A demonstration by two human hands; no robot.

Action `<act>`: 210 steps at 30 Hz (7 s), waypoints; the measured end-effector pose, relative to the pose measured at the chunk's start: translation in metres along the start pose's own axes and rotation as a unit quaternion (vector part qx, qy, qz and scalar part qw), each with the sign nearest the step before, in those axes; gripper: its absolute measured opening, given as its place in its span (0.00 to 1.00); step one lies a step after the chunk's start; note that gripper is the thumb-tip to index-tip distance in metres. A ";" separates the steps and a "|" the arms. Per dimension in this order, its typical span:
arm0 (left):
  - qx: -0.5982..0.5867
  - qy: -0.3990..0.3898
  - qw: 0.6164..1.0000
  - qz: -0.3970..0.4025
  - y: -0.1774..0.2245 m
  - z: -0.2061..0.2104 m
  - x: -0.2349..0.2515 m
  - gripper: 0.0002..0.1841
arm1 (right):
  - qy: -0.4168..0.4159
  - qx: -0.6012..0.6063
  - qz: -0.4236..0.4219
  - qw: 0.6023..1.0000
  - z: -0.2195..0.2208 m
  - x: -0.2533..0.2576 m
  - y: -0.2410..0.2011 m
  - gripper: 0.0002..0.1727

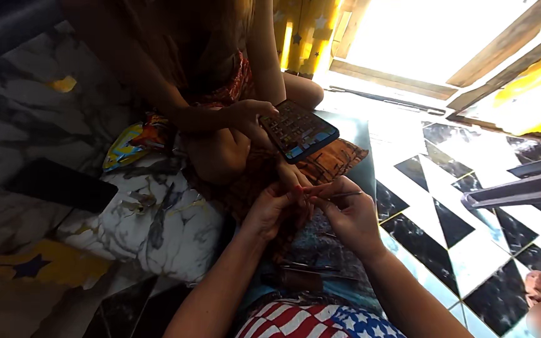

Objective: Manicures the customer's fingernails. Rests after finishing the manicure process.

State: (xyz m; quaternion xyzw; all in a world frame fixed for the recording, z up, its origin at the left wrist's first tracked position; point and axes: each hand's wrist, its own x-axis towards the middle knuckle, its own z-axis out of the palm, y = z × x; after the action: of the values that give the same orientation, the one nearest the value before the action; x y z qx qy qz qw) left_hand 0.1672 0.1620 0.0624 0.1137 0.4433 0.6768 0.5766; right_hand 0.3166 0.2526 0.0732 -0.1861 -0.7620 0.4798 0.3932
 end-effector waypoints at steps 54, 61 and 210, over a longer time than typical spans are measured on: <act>0.021 0.006 0.999 0.023 -0.004 -0.001 -0.003 0.05 | -0.001 0.044 0.011 0.999 -0.001 -0.009 0.011 0.06; 0.024 0.009 0.999 0.027 -0.005 -0.003 -0.003 0.05 | 0.026 0.080 0.020 0.996 0.005 -0.009 0.013 0.07; 0.037 -0.013 0.997 0.069 -0.011 -0.004 -0.004 0.07 | 0.096 -0.037 -0.027 0.994 0.022 -0.018 0.003 0.07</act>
State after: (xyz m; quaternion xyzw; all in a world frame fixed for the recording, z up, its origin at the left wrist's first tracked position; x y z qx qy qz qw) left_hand 0.1733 0.1556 0.0532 0.1743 0.4516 0.6962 0.5300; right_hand 0.3103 0.2292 0.0582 -0.2245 -0.7427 0.4208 0.4700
